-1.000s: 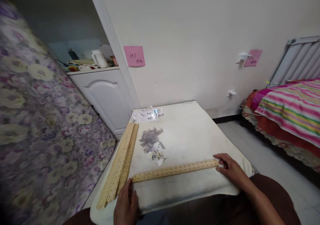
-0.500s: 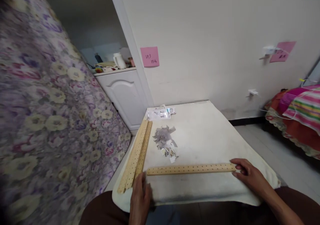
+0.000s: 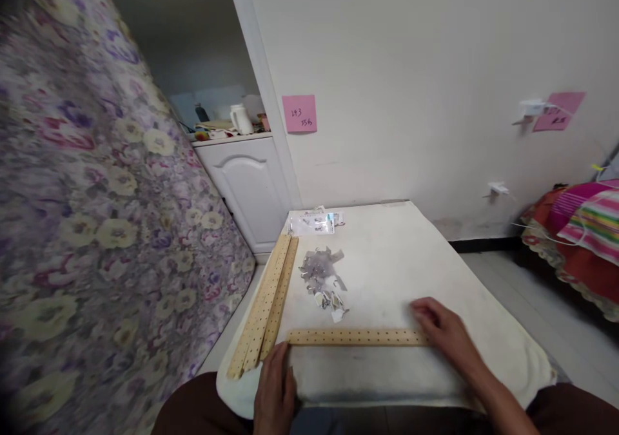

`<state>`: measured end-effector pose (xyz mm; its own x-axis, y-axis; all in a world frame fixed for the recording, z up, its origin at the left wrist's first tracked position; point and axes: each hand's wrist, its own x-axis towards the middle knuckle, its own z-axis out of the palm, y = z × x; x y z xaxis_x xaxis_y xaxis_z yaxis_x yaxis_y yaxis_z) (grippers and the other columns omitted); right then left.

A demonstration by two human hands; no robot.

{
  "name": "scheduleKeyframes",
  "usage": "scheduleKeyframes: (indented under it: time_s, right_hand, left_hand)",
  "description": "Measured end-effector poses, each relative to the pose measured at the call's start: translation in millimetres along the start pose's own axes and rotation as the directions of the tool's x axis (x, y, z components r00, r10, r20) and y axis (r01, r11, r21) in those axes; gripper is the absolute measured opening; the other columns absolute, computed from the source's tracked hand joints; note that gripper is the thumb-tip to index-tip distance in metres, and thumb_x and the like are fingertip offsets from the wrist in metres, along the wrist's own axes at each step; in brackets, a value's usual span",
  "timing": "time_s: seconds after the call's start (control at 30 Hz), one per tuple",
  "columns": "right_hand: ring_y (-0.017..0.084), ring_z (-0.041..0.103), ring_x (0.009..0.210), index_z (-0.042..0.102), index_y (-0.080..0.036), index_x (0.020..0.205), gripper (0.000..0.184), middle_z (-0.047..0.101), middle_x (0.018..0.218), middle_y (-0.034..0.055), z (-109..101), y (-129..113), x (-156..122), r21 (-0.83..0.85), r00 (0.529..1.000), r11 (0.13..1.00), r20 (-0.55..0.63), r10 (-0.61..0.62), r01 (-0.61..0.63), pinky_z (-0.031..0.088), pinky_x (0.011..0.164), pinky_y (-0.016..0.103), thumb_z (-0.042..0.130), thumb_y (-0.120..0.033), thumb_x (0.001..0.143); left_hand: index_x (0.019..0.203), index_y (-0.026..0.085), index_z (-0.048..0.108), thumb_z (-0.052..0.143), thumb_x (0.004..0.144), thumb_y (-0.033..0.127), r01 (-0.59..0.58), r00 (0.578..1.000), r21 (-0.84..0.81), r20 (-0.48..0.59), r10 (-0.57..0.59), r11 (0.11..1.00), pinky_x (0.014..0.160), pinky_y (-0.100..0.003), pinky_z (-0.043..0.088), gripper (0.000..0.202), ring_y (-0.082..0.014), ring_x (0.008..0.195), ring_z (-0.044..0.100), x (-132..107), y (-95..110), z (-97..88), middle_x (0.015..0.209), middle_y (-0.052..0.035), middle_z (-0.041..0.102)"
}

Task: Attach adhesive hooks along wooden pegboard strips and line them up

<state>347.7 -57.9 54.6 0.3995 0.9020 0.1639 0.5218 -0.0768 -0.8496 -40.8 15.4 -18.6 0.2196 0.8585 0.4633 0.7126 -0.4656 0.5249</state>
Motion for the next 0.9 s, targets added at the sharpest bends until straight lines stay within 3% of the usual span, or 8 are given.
scheduleKeyframes:
  time_s: [0.07,0.17,0.3,0.53,0.73,0.9]
  right_hand:
    - [0.019,0.059,0.068,0.065,-0.021,0.083,0.021,0.066,0.073,0.0021,37,-29,15,0.031,0.987,0.995,0.131,-0.095,0.092,0.047,0.064,0.028,0.054,-0.037,0.077]
    - [0.017,0.057,0.067,0.065,-0.019,0.080,0.014,0.064,0.070,0.0018,86,-54,32,0.032,0.963,0.989,0.225,-0.145,0.142,0.044,0.063,0.027,0.054,-0.026,0.075]
    - [0.016,0.057,0.073,0.065,-0.021,0.085,0.021,0.065,0.081,0.0018,119,-59,42,-0.052,0.956,0.987,0.264,-0.132,0.150,0.042,0.068,0.026,0.055,-0.015,0.068]
    - [0.015,0.056,0.068,0.063,-0.020,0.075,0.011,0.062,0.073,0.0004,130,-52,41,-0.061,0.954,0.982,0.254,-0.159,0.180,0.039,0.063,0.024,0.053,-0.019,0.073]
    - [0.015,0.054,0.063,0.062,-0.019,0.072,0.009,0.060,0.065,-0.0007,121,-59,35,0.005,0.959,0.991,0.250,-0.132,0.135,0.039,0.059,0.024,0.054,-0.022,0.071]
    - [0.016,0.054,0.062,0.062,-0.018,0.073,0.011,0.059,0.062,-0.0013,114,-75,17,0.129,0.974,0.991,0.219,-0.061,0.033,0.040,0.058,0.025,0.057,-0.028,0.072]
  left_hand:
    - [0.133,0.020,0.042,0.042,0.088,0.020,-0.026,1.000,0.015,-0.013,0.026,1.000,0.103,-0.045,0.043,0.045,-0.0236,0.126,0.045,-1,-1,0.9,0.134,-0.0119,0.048]
    - [0.131,0.019,0.044,0.042,0.088,0.019,-0.078,0.996,0.049,-0.027,0.079,0.996,0.101,-0.043,0.045,0.043,-0.0224,0.124,0.047,-2,-4,2.5,0.132,-0.0114,0.050]
    - [0.131,0.019,0.045,0.042,0.088,0.019,-0.133,0.990,0.059,-0.040,0.136,0.989,0.098,-0.040,0.048,0.043,-0.0224,0.123,0.048,-4,-12,6.6,0.132,-0.0111,0.052]
    - [0.129,0.019,0.049,0.043,0.089,0.023,-0.102,0.994,0.014,0.030,0.102,0.995,0.099,-0.041,0.047,0.041,-0.0236,0.123,0.049,-3,-12,4.7,0.131,-0.0124,0.052]
    - [0.124,0.019,0.054,0.038,0.090,0.026,-0.026,0.998,-0.065,-0.061,0.022,0.998,0.101,-0.042,0.044,0.038,-0.0234,0.122,0.049,-2,-2,4.0,0.129,-0.0120,0.053]
    - [0.112,0.019,0.061,0.046,0.087,0.035,-0.011,0.996,-0.212,-0.086,-0.008,0.977,0.098,-0.042,0.046,0.033,-0.0246,0.114,0.054,-2,13,-4.3,0.118,-0.0116,0.060]
